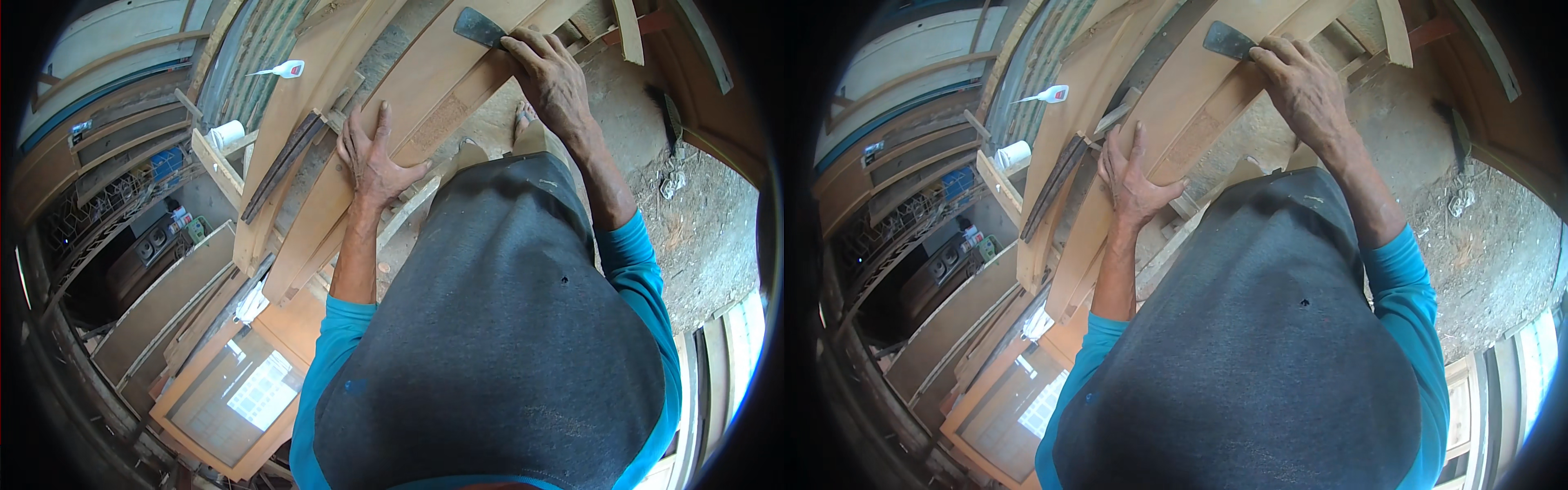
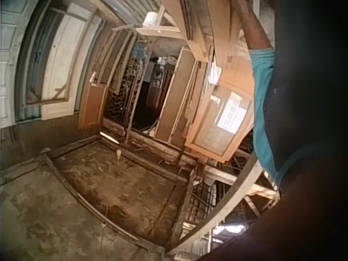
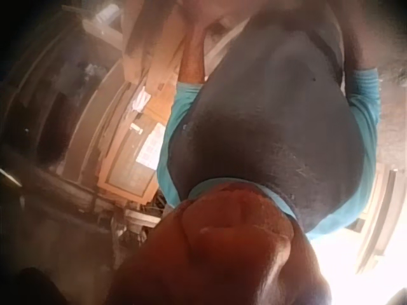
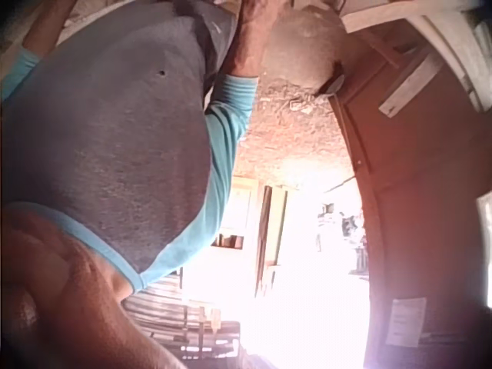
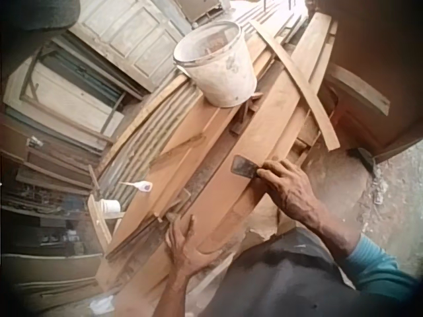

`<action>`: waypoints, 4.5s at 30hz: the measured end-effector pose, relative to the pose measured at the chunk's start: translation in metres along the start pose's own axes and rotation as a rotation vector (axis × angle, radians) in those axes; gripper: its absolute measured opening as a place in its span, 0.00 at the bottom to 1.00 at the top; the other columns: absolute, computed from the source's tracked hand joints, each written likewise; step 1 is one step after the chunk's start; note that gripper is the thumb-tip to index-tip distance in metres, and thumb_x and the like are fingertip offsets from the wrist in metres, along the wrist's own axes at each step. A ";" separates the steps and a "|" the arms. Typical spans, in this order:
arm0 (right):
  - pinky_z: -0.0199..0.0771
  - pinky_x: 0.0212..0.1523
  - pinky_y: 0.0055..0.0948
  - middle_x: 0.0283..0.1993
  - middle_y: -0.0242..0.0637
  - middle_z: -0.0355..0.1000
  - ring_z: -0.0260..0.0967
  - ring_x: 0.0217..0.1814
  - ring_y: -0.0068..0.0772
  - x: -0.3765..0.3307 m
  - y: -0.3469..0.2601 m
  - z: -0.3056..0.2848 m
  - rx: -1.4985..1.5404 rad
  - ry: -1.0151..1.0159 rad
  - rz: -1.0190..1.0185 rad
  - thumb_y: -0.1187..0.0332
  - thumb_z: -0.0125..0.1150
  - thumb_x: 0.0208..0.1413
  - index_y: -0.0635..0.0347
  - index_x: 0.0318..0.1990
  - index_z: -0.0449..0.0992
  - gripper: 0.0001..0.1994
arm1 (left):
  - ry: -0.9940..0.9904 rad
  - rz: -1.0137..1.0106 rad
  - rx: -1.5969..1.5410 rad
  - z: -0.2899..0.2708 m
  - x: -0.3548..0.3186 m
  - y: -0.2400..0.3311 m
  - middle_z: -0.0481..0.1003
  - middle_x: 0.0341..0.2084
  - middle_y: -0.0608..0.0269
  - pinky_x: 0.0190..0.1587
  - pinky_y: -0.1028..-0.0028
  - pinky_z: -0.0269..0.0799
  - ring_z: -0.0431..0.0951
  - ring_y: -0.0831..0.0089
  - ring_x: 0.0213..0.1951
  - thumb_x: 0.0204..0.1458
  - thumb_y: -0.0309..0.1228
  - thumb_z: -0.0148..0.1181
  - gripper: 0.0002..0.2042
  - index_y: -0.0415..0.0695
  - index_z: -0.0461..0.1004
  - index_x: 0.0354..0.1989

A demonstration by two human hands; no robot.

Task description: The person uses a scraper tool to smooth a carved section on a long wooden plank, holding the tool with both hands and applying pressure against the wood.

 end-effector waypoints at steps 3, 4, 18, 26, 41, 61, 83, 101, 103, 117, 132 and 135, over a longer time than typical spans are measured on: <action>0.77 0.65 0.39 0.62 0.30 0.79 0.76 0.65 0.40 0.009 0.018 -0.002 -0.021 -0.023 -0.062 0.71 0.66 0.63 0.51 0.60 0.81 0.17 | 0.008 0.009 0.004 0.001 0.001 -0.002 0.53 0.78 0.36 0.78 0.38 0.47 0.53 0.37 0.79 0.27 0.52 0.87 0.66 0.57 0.59 0.83; 0.75 0.65 0.39 0.62 0.31 0.79 0.76 0.65 0.39 0.011 0.021 -0.005 -0.026 -0.039 -0.080 0.71 0.66 0.63 0.51 0.60 0.81 0.17 | 0.014 0.010 0.005 0.001 0.000 -0.002 0.53 0.78 0.36 0.78 0.38 0.48 0.53 0.37 0.79 0.26 0.52 0.87 0.66 0.57 0.59 0.83; 0.71 0.68 0.45 0.64 0.38 0.77 0.73 0.65 0.43 0.045 0.013 -0.019 -0.041 -0.193 -0.206 0.71 0.63 0.53 0.56 0.60 0.82 0.24 | 0.024 -0.025 -0.056 0.007 -0.005 -0.005 0.54 0.77 0.37 0.77 0.36 0.47 0.53 0.34 0.78 0.26 0.51 0.87 0.65 0.60 0.61 0.83; 0.70 0.65 0.44 0.61 0.38 0.76 0.73 0.64 0.43 0.057 0.011 -0.026 -0.044 -0.215 -0.260 0.70 0.65 0.58 0.56 0.59 0.81 0.20 | 0.082 -0.012 -0.087 -0.005 0.001 -0.002 0.56 0.76 0.36 0.77 0.34 0.48 0.55 0.34 0.77 0.30 0.53 0.86 0.60 0.57 0.65 0.80; 0.80 0.57 0.40 0.55 0.40 0.82 0.80 0.54 0.41 0.148 -0.005 -0.100 0.033 0.015 -0.281 0.72 0.81 0.55 0.56 0.59 0.85 0.23 | 0.145 -0.094 -0.192 0.004 -0.008 -0.006 0.59 0.76 0.40 0.77 0.38 0.49 0.58 0.40 0.77 0.28 0.46 0.86 0.56 0.59 0.71 0.77; 0.78 0.55 0.32 0.57 0.36 0.86 0.79 0.50 0.29 0.539 0.171 -0.051 -0.621 -0.977 -0.400 0.55 0.59 0.76 0.59 0.62 0.85 0.20 | 0.170 -0.148 -0.202 0.028 -0.015 -0.003 0.56 0.80 0.41 0.82 0.40 0.43 0.53 0.42 0.81 0.37 0.60 0.83 0.56 0.75 0.65 0.81; 0.82 0.55 0.31 0.56 0.37 0.83 0.80 0.52 0.29 0.303 0.019 -0.178 0.103 -0.596 -0.556 0.64 0.56 0.77 0.63 0.67 0.80 0.19 | 0.212 -0.065 -0.193 0.027 -0.012 -0.012 0.58 0.76 0.37 0.79 0.36 0.45 0.58 0.37 0.77 0.36 0.73 0.79 0.57 0.67 0.68 0.80; 0.83 0.43 0.36 0.42 0.46 0.85 0.86 0.41 0.41 0.034 -0.176 -0.024 0.255 -0.640 -0.011 0.76 0.71 0.65 0.64 0.47 0.86 0.06 | 0.195 -0.073 -0.287 0.030 -0.010 -0.013 0.55 0.78 0.37 0.80 0.37 0.43 0.55 0.36 0.78 0.33 0.56 0.85 0.59 0.67 0.65 0.82; 0.82 0.42 0.38 0.42 0.47 0.84 0.86 0.41 0.46 0.029 -0.180 -0.018 0.230 -0.637 -0.011 0.74 0.70 0.65 0.64 0.46 0.86 0.06 | 0.151 -0.076 -0.269 0.029 -0.010 -0.013 0.54 0.78 0.37 0.80 0.36 0.42 0.55 0.36 0.78 0.33 0.54 0.86 0.59 0.66 0.64 0.82; 0.83 0.44 0.44 0.44 0.48 0.83 0.85 0.44 0.54 0.017 -0.194 -0.002 0.126 -0.646 -0.034 0.73 0.68 0.67 0.62 0.48 0.85 0.06 | 0.142 -0.073 -0.255 0.035 -0.010 -0.013 0.51 0.79 0.34 0.81 0.35 0.41 0.53 0.34 0.79 0.33 0.48 0.85 0.60 0.66 0.62 0.83; 0.82 0.43 0.45 0.44 0.50 0.83 0.85 0.43 0.54 0.015 -0.186 -0.003 0.106 -0.568 0.006 0.72 0.69 0.66 0.62 0.48 0.84 0.07 | 0.168 -0.061 -0.250 0.034 -0.010 -0.014 0.53 0.77 0.34 0.81 0.36 0.41 0.54 0.36 0.78 0.35 0.49 0.85 0.57 0.64 0.65 0.82; 0.82 0.43 0.45 0.44 0.50 0.83 0.85 0.44 0.54 0.017 -0.181 -0.006 0.076 -0.552 0.024 0.72 0.69 0.66 0.62 0.49 0.84 0.07 | 0.129 -0.060 -0.218 0.030 -0.010 -0.014 0.54 0.78 0.35 0.82 0.37 0.41 0.54 0.34 0.78 0.37 0.54 0.84 0.57 0.65 0.64 0.82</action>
Point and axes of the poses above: each hand's wrist, its own x-axis towards the middle knuckle, its own z-axis out of the palm, y = z × x, the point moved 1 cm from there along x, towards the middle knuckle
